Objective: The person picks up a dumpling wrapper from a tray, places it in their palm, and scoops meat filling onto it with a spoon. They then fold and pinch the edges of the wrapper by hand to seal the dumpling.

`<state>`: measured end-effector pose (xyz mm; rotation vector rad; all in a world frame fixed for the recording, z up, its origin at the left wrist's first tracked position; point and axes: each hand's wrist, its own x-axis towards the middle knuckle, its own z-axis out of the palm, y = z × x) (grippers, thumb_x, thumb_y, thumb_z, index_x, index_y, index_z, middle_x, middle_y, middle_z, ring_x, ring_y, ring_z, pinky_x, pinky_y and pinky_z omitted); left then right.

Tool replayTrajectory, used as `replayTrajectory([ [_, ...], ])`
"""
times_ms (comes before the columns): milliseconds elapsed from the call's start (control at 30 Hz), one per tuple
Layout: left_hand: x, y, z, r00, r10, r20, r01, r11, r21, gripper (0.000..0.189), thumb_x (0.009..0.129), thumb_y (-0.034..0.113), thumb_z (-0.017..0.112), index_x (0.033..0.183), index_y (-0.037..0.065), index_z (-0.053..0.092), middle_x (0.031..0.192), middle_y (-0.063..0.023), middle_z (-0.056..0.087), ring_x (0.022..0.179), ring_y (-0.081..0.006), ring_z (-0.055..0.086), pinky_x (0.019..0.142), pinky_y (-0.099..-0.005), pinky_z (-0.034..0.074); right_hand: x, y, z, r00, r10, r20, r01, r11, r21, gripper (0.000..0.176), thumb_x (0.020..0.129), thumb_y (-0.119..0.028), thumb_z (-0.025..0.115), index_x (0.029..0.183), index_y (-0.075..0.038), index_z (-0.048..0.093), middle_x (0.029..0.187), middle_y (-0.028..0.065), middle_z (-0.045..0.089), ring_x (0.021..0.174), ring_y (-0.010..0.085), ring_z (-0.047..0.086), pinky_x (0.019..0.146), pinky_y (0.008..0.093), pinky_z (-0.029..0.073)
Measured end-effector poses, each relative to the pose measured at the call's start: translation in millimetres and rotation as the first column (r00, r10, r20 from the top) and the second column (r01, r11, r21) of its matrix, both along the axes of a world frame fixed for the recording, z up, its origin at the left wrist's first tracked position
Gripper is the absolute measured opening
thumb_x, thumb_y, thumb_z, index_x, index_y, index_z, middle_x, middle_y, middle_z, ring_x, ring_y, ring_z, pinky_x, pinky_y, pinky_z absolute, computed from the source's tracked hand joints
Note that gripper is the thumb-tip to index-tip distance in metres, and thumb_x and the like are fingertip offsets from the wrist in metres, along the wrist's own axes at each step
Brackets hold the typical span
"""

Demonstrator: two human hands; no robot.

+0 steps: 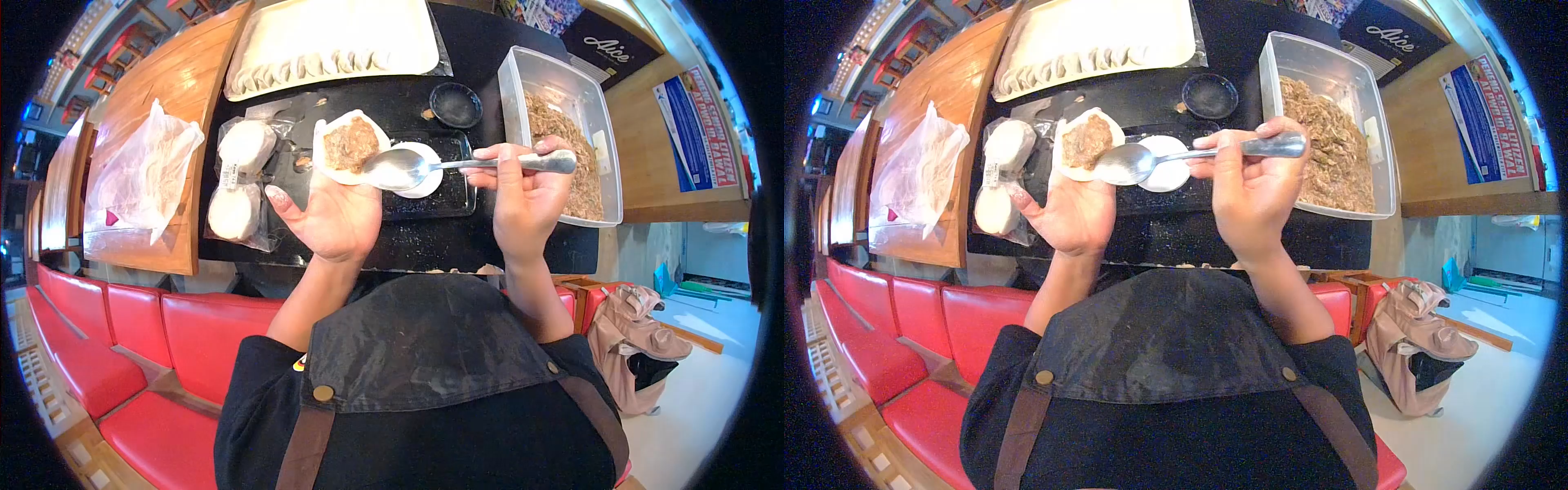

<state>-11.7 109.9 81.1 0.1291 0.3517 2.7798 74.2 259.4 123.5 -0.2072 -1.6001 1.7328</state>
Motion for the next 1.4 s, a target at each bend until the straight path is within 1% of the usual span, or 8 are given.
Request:
replayTrajectory([
  [467,-4,-10,-5,0.980,-0.182,0.086,0.173,0.980,0.098,0.106,0.071,0.068,0.053,0.140,-0.002,0.015,0.143,-0.0219,0.025,0.133,-0.0341,0.026,0.111,-0.0481,0.017,4,22,9,0.995,-0.081,-0.058,0.088,0.988,0.126,0.029,0.090,0.001,0.046,0.111,-0.002,0.026,0.085,0.0235,0.062,0.065,0.0215,0.065,0.060,0.0268,0.058],
  [533,-3,-10,-5,0.976,-0.210,0.061,0.202,0.972,0.124,0.109,0.069,0.058,0.060,0.141,-0.004,0.006,0.146,-0.0265,0.012,0.136,-0.0374,0.014,0.111,-0.0521,0.010,5,27,12,0.985,-0.161,-0.068,0.169,0.974,0.152,0.030,0.090,0.001,0.047,0.111,-0.002,0.026,0.086,0.0247,0.061,0.065,0.0216,0.065,0.060,0.0270,0.058],
  [633,-2,-12,-7,0.965,-0.259,0.050,0.247,0.954,0.169,0.109,0.069,0.059,0.059,0.142,-0.002,0.005,0.146,-0.0256,0.012,0.136,-0.0373,0.014,0.110,-0.0530,0.011,10,22,17,0.997,-0.042,-0.066,0.048,0.995,0.093,0.028,0.091,0.000,0.046,0.109,-0.001,0.024,0.085,0.0227,0.062,0.067,0.0195,0.065,0.060,0.0231,0.056],
  [1000,2,-10,-7,0.922,-0.387,-0.024,0.387,0.916,0.103,0.108,0.071,0.064,0.056,0.142,-0.002,0.007,0.146,-0.0250,0.014,0.136,-0.0370,0.017,0.110,-0.0511,0.014,14,29,12,0.992,-0.110,-0.055,0.115,0.988,0.102,0.028,0.091,0.000,0.047,0.109,-0.003,0.026,0.085,0.0234,0.062,0.068,0.0193,0.065,0.060,0.0240,0.056],
  [1100,2,-9,-9,0.894,-0.447,-0.008,0.447,0.894,0.022,0.101,0.076,0.064,0.049,0.141,-0.003,0.012,0.144,-0.0237,0.021,0.134,-0.0355,0.022,0.110,-0.0488,0.016,25,44,9,0.956,-0.275,-0.098,0.290,0.937,0.195,0.029,0.089,0.002,0.048,0.108,-0.004,0.027,0.086,0.0238,0.062,0.070,0.0195,0.065,0.061,0.0248,0.056],
  [1167,3,-12,-10,0.879,-0.476,0.023,0.476,0.878,-0.051,0.096,0.079,0.064,0.046,0.140,-0.004,0.014,0.143,-0.0229,0.024,0.133,-0.0344,0.025,0.110,-0.0475,0.018,38,70,2,0.826,-0.497,-0.268,0.564,0.713,0.416,0.028,0.088,0.004,0.050,0.106,-0.004,0.030,0.086,0.0239,0.062,0.071,0.0195,0.065,0.062,0.0248,0.055],
  [1233,3,-15,-17,0.866,-0.497,0.060,0.500,0.853,-0.152,0.086,0.083,0.060,0.038,0.140,-0.002,0.019,0.141,-0.0187,0.032,0.131,-0.0312,0.031,0.110,-0.0427,0.020,64,94,-12,0.832,-0.459,-0.312,0.555,0.706,0.440,0.019,0.086,0.008,0.050,0.098,-0.001,0.038,0.088,0.0250,0.063,0.077,0.0219,0.065,0.068,0.0277,0.055],
  [1400,1,-16,-22,0.863,-0.501,0.069,0.506,0.856,-0.106,0.089,0.083,0.061,0.040,0.138,-0.006,0.018,0.141,-0.0211,0.029,0.131,-0.0323,0.029,0.109,-0.0452,0.022,115,109,-59,0.940,-0.342,0.000,0.227,0.623,0.749,0.019,0.073,0.018,0.051,0.079,0.001,0.054,0.092,0.0219,0.065,0.088,0.0291,0.066,0.080,0.0356,0.051],
])
